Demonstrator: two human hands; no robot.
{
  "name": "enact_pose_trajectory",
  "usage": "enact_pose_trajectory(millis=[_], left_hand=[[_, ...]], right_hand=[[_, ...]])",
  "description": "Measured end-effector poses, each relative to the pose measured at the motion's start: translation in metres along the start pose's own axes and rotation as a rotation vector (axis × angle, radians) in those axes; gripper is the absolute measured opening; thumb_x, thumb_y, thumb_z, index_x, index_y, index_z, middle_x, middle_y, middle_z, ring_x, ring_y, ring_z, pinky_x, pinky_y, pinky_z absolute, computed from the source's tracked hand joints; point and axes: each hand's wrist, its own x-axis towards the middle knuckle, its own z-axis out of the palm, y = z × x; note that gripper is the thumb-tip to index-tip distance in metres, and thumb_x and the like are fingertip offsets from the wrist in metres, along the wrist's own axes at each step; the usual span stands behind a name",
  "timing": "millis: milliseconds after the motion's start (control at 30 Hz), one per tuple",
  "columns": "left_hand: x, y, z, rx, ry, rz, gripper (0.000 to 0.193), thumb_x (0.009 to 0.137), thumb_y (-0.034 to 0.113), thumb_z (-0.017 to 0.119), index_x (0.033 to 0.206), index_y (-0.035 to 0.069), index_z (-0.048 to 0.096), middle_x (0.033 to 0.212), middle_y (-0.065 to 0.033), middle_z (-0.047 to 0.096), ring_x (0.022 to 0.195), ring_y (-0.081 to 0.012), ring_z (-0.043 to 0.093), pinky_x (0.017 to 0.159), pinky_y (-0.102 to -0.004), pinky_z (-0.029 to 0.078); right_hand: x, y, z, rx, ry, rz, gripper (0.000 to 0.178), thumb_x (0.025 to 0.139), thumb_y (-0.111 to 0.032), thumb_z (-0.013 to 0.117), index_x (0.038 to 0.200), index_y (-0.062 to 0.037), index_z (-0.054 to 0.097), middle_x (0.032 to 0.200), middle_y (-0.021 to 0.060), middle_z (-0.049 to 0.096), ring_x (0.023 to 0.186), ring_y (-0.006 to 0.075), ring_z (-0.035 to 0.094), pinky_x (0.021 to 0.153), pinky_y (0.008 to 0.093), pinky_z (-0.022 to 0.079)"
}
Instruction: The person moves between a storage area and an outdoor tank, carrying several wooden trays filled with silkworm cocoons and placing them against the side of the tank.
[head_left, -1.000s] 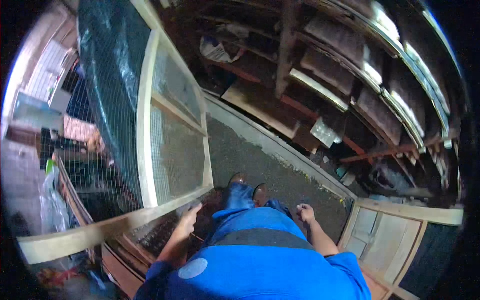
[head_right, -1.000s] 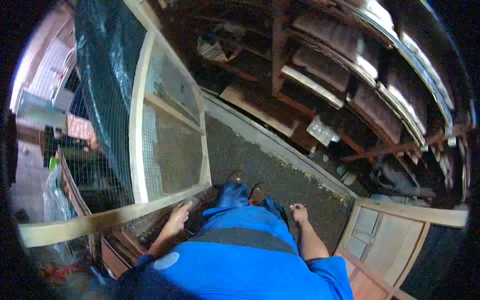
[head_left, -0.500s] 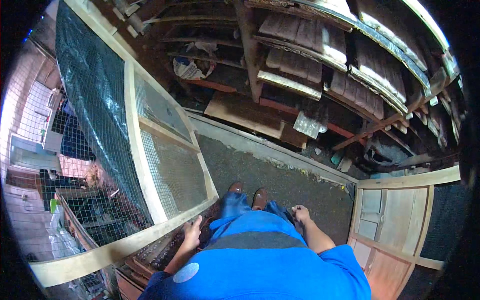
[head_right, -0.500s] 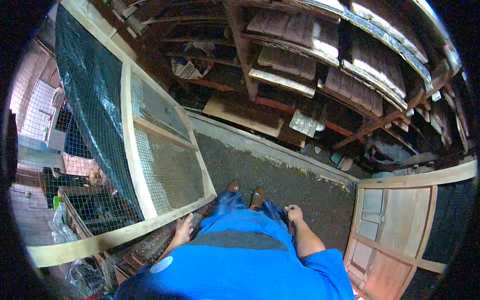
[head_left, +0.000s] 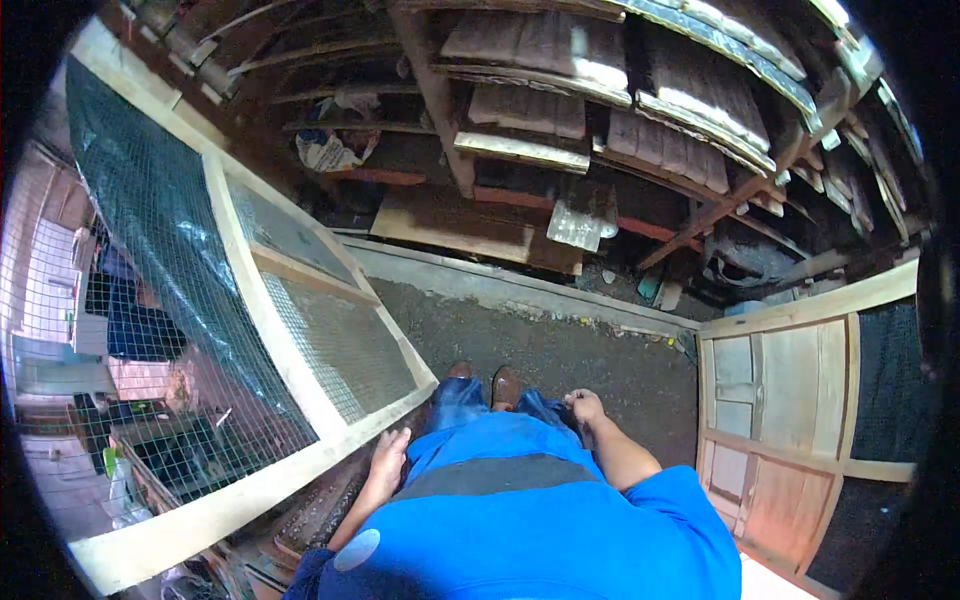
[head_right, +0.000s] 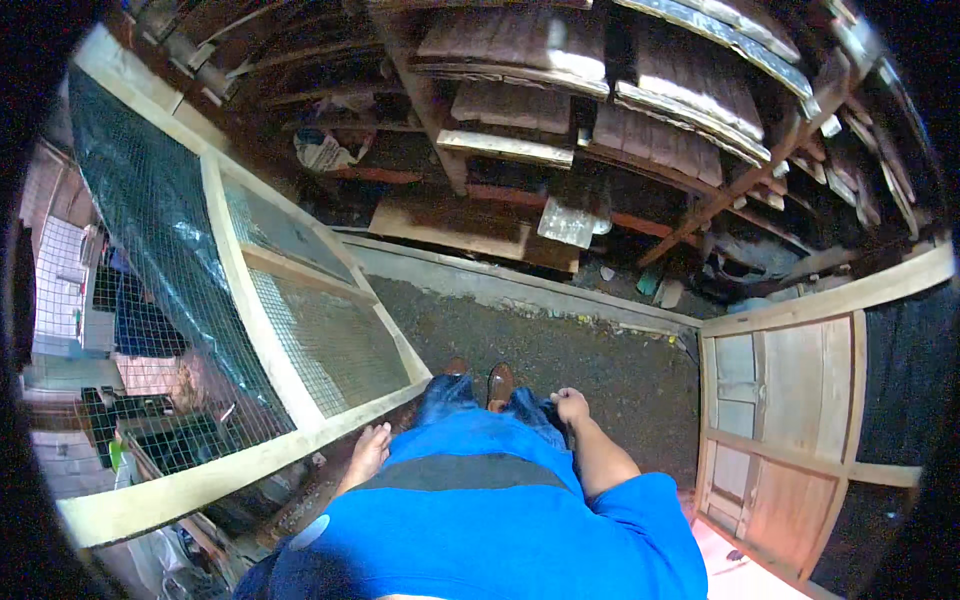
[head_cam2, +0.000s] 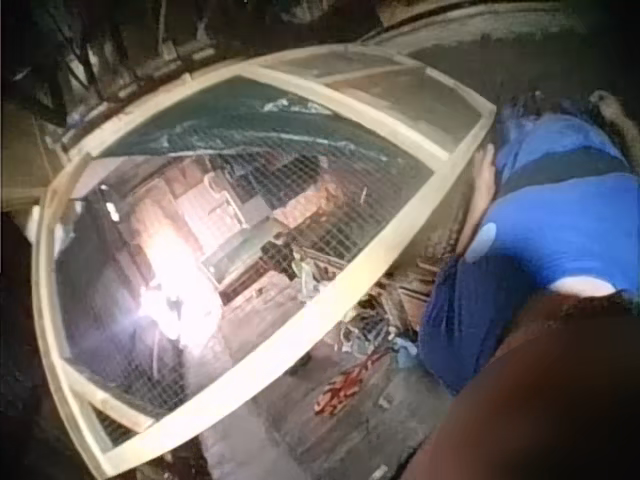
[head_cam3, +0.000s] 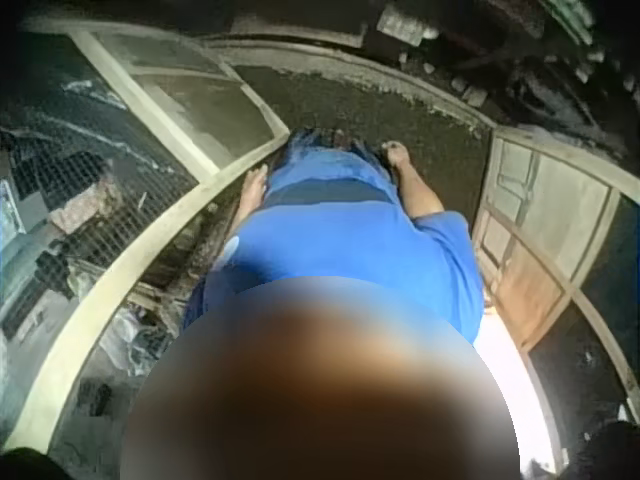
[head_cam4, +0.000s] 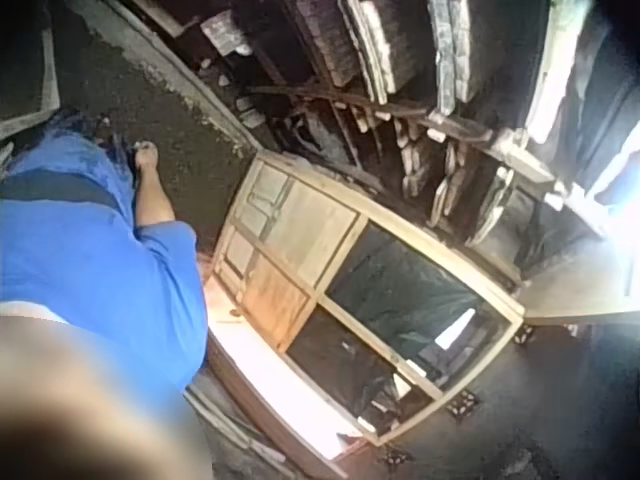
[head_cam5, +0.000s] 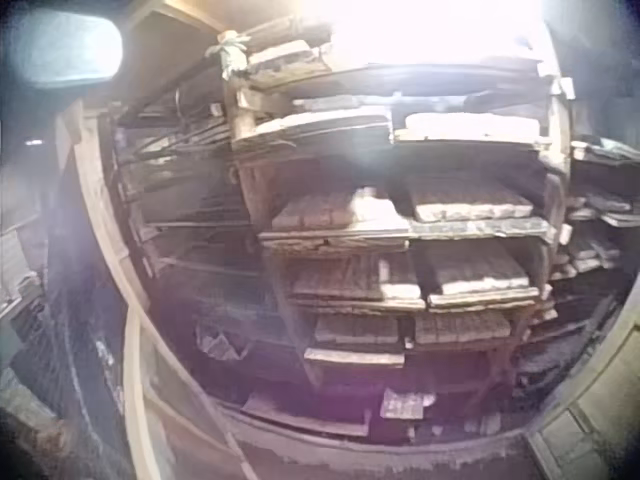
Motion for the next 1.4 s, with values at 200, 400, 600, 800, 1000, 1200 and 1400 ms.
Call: enact_pose_trajectory(millis=[200,400,600,800,1000,1200,1400], left_hand=[[0.002,0.037,0.029,0.271,-0.159,0.095,0.099,0.086,0.042,0.062,0.142,-0.013,0.002,0.149,-0.0286,0.019,0.141,-0.0308,0.019,0.114,-0.0359,0.018],[0.028,0.024,0.034,0.032,-0.164,-0.038,0.114,0.083,0.036,0.069,0.140,-0.009,-0.019,0.153,-0.0242,0.008,0.142,-0.0271,0.015,0.113,-0.0353,0.020],[0.034,0.008,0.015,0.077,-0.216,-0.016,0.106,0.086,0.033,0.066,0.143,-0.004,-0.014,0.155,-0.0199,0.005,0.143,-0.0250,0.010,0.115,-0.0352,0.017],[0.017,0.018,0.021,0.128,-0.147,-0.025,0.101,0.086,0.034,0.064,0.144,-0.005,-0.009,0.155,-0.0200,0.008,0.143,-0.0266,0.012,0.115,-0.0343,0.016],[-0.011,0.055,0.046,0.265,-0.182,0.022,0.097,0.087,0.032,0.063,0.145,-0.007,-0.005,0.154,-0.0222,0.008,0.143,-0.0295,0.013,0.114,-0.0365,0.018],[0.019,0.061,0.066,0.329,-0.226,0.133,0.093,0.084,0.035,0.065,0.145,-0.008,0.010,0.152,-0.0237,0.015,0.142,-0.0314,0.017,0.114,-0.0363,0.019],[0.040,0.118,0.114,0.558,-0.334,0.196,0.090,0.085,0.036,0.064,0.146,-0.006,0.012,0.146,-0.0253,0.032,0.134,-0.0333,0.035,0.108,-0.0362,0.031]], right_hand=[[-0.034,-0.059,-0.006,-0.226,0.041,-0.014,0.026,0.083,-0.025,0.067,0.072,-0.0049,0.055,0.075,0.0112,0.060,0.072,0.0218,0.057,0.068,0.0374,0.045],[-0.035,-0.043,-0.002,-0.129,0.092,0.019,0.017,0.085,-0.021,0.067,0.082,-0.0046,0.062,0.073,0.0051,0.062,0.066,0.0143,0.053,0.061,0.0335,0.045],[-0.045,-0.039,0.002,-0.227,0.125,-0.030,0.022,0.083,-0.025,0.068,0.082,-0.0038,0.063,0.077,0.0081,0.063,0.070,0.0179,0.056,0.064,0.0356,0.047],[-0.052,-0.070,-0.004,-0.319,0.047,-0.011,0.029,0.085,-0.032,0.066,0.088,-0.0039,0.066,0.088,0.0132,0.068,0.083,0.0291,0.063,0.075,0.0397,0.048],[-0.022,-0.042,-0.006,-0.104,0.003,-0.002,0.018,0.086,-0.022,0.066,0.078,-0.0058,0.065,0.070,0.0058,0.063,0.060,0.0143,0.056,0.054,0.0335,0.045],[-0.018,-0.030,-0.009,-0.266,0.066,-0.138,0.017,0.085,-0.023,0.066,0.081,-0.0070,0.066,0.070,0.0057,0.063,0.066,0.0170,0.060,0.056,0.0346,0.048],[-0.007,0.050,-0.020,-0.078,0.158,-0.052,0.018,0.085,-0.020,0.065,0.080,-0.0034,0.067,0.074,0.0094,0.067,0.062,0.0204,0.062,0.056,0.0372,0.048]])
